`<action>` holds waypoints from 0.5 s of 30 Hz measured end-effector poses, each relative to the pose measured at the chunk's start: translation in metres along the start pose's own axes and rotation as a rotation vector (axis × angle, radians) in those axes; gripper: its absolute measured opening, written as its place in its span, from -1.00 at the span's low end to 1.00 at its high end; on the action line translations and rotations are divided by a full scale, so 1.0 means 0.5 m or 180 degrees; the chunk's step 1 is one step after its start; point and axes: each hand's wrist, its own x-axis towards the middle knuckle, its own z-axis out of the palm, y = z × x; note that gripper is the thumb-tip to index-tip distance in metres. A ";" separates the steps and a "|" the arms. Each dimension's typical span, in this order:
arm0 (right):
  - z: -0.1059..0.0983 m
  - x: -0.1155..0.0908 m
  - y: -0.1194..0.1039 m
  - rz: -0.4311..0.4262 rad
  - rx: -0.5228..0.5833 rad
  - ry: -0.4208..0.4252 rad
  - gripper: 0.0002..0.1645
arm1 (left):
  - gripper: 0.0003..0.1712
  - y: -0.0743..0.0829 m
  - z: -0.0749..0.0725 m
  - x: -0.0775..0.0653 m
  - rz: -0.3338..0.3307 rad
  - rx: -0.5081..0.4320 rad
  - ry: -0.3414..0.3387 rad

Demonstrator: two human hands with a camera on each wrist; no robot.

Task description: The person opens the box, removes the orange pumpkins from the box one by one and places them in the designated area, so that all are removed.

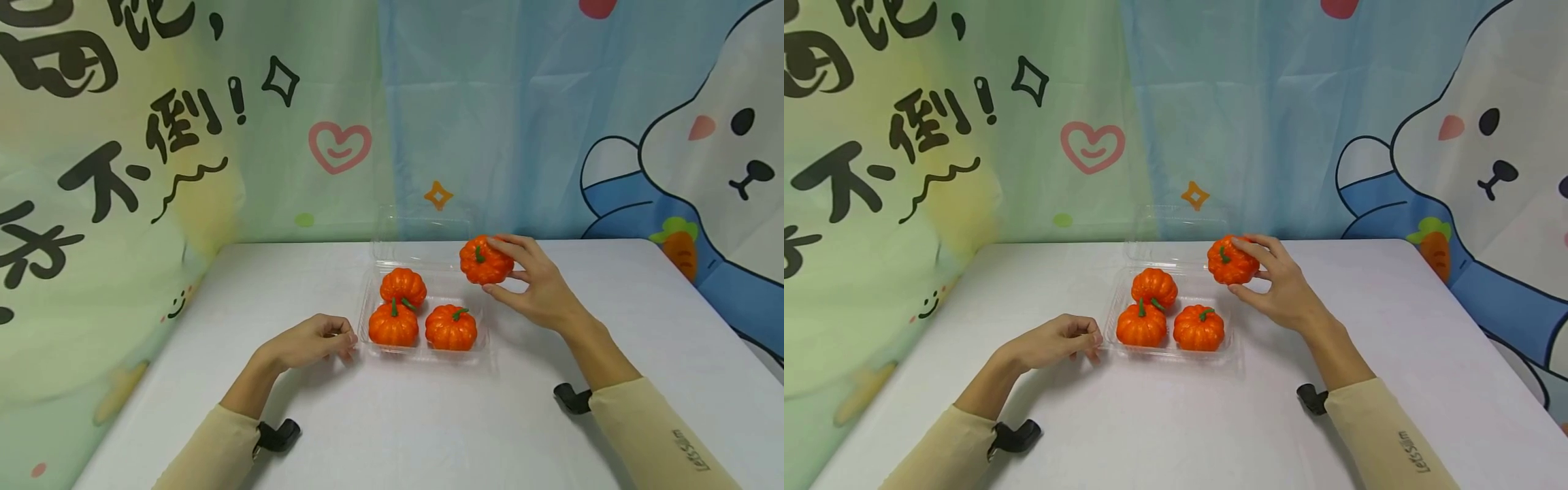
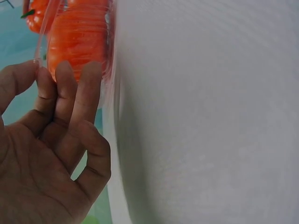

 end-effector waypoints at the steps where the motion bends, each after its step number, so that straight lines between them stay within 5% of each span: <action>1: -0.003 -0.002 0.001 0.0012 -0.0016 0.0010 -0.02 | -0.74 0.000 0.000 0.000 -0.0001 -0.0004 -0.0001; 15: -0.040 -0.039 0.024 0.0269 -0.0227 0.0173 0.00 | -0.73 0.004 0.000 -0.002 0.0015 -0.0029 -0.0025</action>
